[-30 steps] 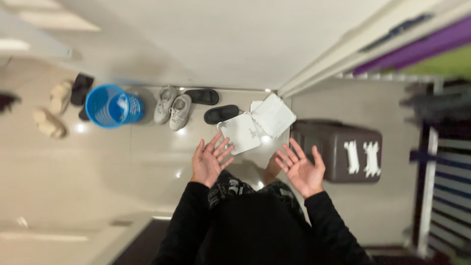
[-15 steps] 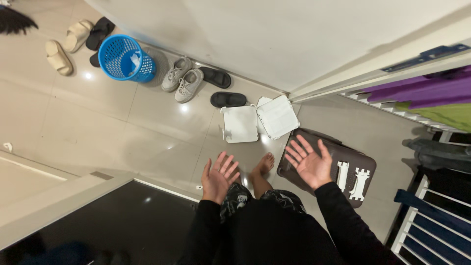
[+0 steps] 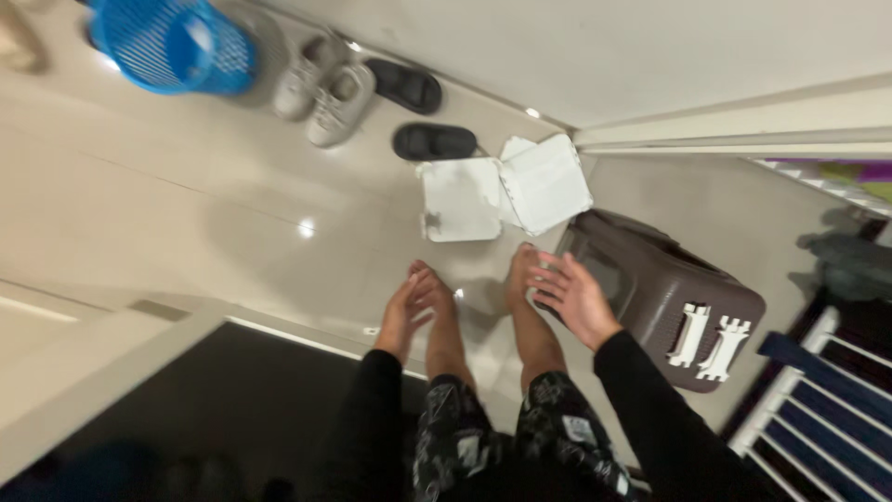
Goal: The person assembles a small white plastic stool by hand. They pick up the seat and legs, align the parts, and snap them together to form the stool.
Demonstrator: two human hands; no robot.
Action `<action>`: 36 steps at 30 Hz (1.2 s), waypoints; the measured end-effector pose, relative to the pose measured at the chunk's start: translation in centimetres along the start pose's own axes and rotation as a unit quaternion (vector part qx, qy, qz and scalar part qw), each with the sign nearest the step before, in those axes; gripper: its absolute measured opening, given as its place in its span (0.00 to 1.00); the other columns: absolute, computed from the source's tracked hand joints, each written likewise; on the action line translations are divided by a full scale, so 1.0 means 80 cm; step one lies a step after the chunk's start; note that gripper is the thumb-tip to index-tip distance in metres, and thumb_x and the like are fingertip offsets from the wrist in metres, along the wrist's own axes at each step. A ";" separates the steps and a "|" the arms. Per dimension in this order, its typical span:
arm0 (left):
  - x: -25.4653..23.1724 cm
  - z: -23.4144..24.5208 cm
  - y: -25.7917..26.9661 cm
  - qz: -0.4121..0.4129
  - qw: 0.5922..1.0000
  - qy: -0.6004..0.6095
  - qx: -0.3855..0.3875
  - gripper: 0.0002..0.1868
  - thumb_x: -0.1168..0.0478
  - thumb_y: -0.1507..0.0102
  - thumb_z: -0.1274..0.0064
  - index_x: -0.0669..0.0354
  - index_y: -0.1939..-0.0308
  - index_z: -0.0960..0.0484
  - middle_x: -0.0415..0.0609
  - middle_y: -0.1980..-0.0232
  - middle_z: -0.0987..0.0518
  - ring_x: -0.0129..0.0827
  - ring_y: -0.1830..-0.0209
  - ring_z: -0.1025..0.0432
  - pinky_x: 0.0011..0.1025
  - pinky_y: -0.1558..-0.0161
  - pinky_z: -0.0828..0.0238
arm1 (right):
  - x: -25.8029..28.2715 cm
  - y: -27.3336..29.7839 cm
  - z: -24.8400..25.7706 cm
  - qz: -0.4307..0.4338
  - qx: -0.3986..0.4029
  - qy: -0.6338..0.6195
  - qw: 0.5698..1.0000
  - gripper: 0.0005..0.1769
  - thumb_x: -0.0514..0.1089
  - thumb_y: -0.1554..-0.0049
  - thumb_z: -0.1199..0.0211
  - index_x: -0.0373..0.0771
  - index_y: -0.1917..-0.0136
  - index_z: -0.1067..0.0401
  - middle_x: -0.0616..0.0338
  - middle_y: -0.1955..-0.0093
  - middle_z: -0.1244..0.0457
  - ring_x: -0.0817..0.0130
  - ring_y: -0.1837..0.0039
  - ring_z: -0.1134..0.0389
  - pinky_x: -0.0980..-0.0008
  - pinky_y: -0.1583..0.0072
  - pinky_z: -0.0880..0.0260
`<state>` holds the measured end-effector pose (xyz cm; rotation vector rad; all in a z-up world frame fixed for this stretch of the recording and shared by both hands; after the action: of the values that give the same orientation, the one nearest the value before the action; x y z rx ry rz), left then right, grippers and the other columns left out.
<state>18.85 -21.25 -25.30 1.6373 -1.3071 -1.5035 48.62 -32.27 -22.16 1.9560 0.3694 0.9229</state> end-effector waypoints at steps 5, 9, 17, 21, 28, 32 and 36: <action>0.103 0.035 -0.151 -0.029 0.995 -0.058 -0.073 0.28 0.44 0.36 0.49 0.57 0.39 0.20 0.45 0.48 0.17 0.35 0.47 0.24 0.37 0.41 0.32 | -0.081 -0.167 0.063 -0.086 -0.050 0.089 0.991 0.38 0.68 0.39 0.51 0.40 0.28 0.34 0.54 0.36 0.35 0.62 0.37 0.34 0.59 0.37 0.35; 0.204 0.028 -0.246 -0.006 0.995 0.051 -0.083 0.25 0.48 0.36 0.44 0.60 0.42 0.18 0.48 0.52 0.17 0.34 0.50 0.25 0.32 0.46 0.29 | -0.142 -0.297 0.114 -0.103 -0.084 0.174 0.976 0.34 0.65 0.38 0.48 0.37 0.32 0.31 0.53 0.41 0.33 0.63 0.41 0.31 0.57 0.42 0.31; 0.239 -0.007 -0.378 -0.081 0.880 -0.465 -0.060 0.26 0.48 0.38 0.44 0.53 0.39 0.22 0.56 0.49 0.18 0.50 0.48 0.23 0.42 0.46 0.28 | -0.191 -0.500 0.185 -0.216 -0.162 0.253 0.929 0.32 0.64 0.36 0.48 0.37 0.32 0.35 0.47 0.39 0.33 0.57 0.42 0.32 0.59 0.44 0.30; 0.219 -0.038 -0.452 -0.132 0.776 -0.615 -0.041 0.29 0.53 0.40 0.42 0.53 0.36 0.27 0.55 0.40 0.22 0.51 0.39 0.29 0.51 0.42 0.33 | -0.240 -0.553 0.183 -0.326 -0.180 0.057 0.927 0.27 0.57 0.37 0.43 0.34 0.36 0.36 0.41 0.47 0.33 0.51 0.51 0.29 0.56 0.50 0.24; 0.174 -0.052 -0.520 -0.213 0.596 -0.760 -0.150 0.48 0.61 0.41 0.43 0.34 0.21 0.49 0.51 0.18 0.50 0.55 0.22 0.48 0.65 0.41 0.36 | -0.271 -0.573 0.122 -0.239 -0.074 0.155 0.956 0.12 0.50 0.37 0.44 0.41 0.49 0.31 0.60 0.65 0.43 0.72 0.70 0.46 0.69 0.67 0.43; 0.172 -0.018 -0.531 -0.128 0.617 -0.763 -0.142 0.56 0.56 0.43 0.38 0.26 0.20 0.59 0.47 0.16 0.63 0.62 0.20 0.53 0.66 0.42 0.32 | -0.269 -0.576 0.076 -0.222 -0.049 0.227 0.947 0.11 0.52 0.38 0.47 0.45 0.50 0.31 0.61 0.65 0.43 0.72 0.70 0.47 0.69 0.67 0.45; 0.187 -0.005 -0.551 -0.046 0.687 -0.719 -0.089 0.59 0.52 0.43 0.35 0.21 0.20 0.62 0.45 0.16 0.68 0.67 0.23 0.52 0.64 0.46 0.27 | -0.274 -0.584 0.064 -0.219 -0.048 0.200 0.954 0.12 0.52 0.36 0.47 0.43 0.50 0.33 0.61 0.64 0.46 0.71 0.67 0.50 0.70 0.66 0.45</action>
<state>30.15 -18.46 -70.39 0.0491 -1.5685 -3.0217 42.40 -22.94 -72.84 1.5000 0.9324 1.0106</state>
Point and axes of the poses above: each hand's wrist, its own y-axis away from the middle knuckle, its own z-axis out of the back of the hand, x = y × z, the point moved 5 cm from there along -y, towards the middle knuckle
